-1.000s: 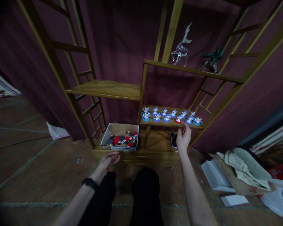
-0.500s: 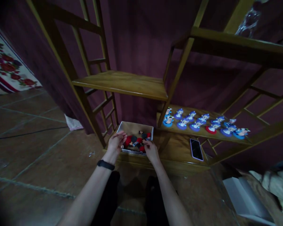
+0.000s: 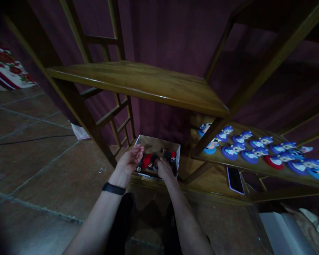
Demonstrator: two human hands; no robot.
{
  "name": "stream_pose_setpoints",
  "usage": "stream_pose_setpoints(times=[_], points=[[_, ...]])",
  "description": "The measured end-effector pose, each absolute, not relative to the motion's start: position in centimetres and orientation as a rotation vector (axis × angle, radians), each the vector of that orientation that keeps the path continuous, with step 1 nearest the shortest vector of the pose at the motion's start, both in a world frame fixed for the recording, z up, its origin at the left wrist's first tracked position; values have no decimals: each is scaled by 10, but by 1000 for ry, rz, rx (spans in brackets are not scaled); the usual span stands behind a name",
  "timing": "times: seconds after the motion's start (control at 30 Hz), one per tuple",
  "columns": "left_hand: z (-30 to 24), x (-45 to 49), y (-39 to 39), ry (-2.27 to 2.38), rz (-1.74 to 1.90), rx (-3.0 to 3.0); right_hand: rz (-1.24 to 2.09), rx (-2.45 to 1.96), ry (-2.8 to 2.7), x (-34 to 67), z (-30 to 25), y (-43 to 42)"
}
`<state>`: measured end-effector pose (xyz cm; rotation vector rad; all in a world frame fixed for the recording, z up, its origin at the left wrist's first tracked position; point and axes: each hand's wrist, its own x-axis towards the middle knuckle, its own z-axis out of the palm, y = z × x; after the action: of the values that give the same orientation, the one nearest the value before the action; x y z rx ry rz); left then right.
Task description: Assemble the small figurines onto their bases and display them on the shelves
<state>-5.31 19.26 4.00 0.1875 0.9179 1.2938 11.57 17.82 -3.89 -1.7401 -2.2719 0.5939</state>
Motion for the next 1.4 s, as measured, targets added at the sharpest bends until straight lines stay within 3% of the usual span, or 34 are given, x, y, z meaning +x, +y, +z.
stream_pose_setpoints(times=[0.47, 0.67, 0.8, 1.17, 1.4], points=[[19, 1, 179, 1096, 1015, 683, 511, -1542, -2056, 130, 5, 169], [24, -18, 191, 964, 1154, 503, 870, -1340, -1585, 140, -5, 197], [28, -50, 205, 964, 1304, 256, 851, -1522, -1266, 163, -23, 220], [32, -66, 212, 956, 1276, 174, 476, -1695, -2134, 94, -51, 209], [35, -66, 211, 971, 1274, 214, 617, -1791, -1966, 104, -51, 212]])
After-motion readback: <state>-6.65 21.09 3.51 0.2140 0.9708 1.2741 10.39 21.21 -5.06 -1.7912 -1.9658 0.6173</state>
